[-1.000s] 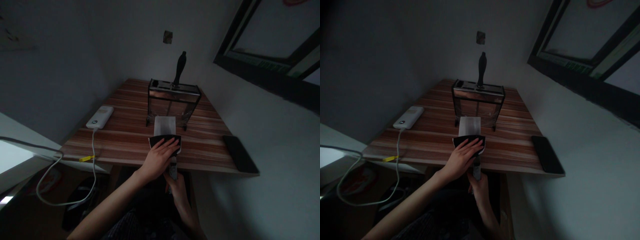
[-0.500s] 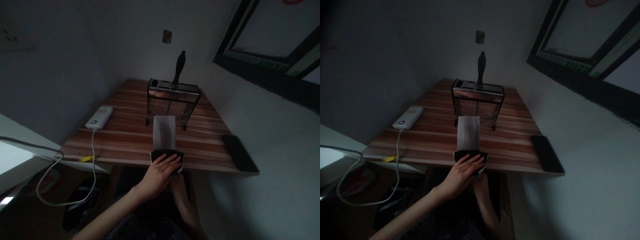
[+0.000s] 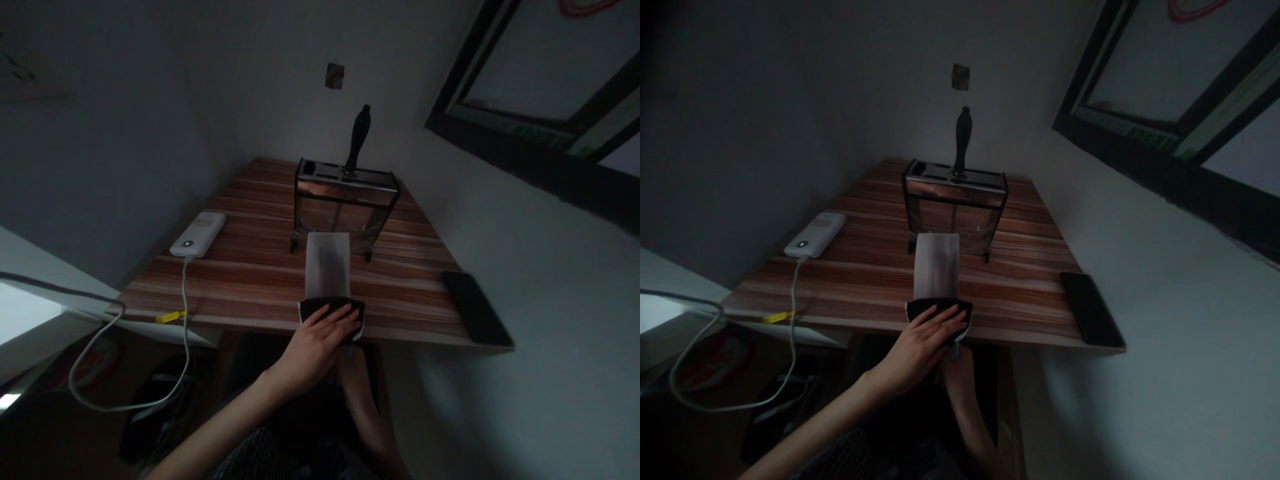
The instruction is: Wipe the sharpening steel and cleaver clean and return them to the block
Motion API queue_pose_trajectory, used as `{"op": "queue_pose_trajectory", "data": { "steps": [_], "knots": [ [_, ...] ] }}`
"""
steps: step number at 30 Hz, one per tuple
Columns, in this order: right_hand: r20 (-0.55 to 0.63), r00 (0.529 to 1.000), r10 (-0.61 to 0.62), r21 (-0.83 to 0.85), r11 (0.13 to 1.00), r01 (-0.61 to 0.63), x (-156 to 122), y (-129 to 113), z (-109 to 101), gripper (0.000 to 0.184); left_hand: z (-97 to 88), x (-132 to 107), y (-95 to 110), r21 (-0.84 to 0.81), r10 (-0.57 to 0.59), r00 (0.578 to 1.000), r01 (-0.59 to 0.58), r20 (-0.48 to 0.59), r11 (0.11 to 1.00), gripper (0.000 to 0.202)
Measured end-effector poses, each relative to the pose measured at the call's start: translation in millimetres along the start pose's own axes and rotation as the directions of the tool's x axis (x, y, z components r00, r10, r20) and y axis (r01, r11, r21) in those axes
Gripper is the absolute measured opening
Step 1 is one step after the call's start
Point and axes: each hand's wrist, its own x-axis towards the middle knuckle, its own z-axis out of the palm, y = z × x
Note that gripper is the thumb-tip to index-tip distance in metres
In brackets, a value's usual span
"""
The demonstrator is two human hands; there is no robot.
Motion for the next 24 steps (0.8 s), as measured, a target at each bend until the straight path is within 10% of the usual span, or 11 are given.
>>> {"op": "queue_pose_trajectory", "data": {
  "steps": [24],
  "knots": [
    [-0.041,0.994,0.104,0.115,0.988,-0.099,-5,-4,2,0.040,-32.8,59,-31,0.341,-0.067,0.976,0.136,-0.206,0.930,0.049]
  ]
}}
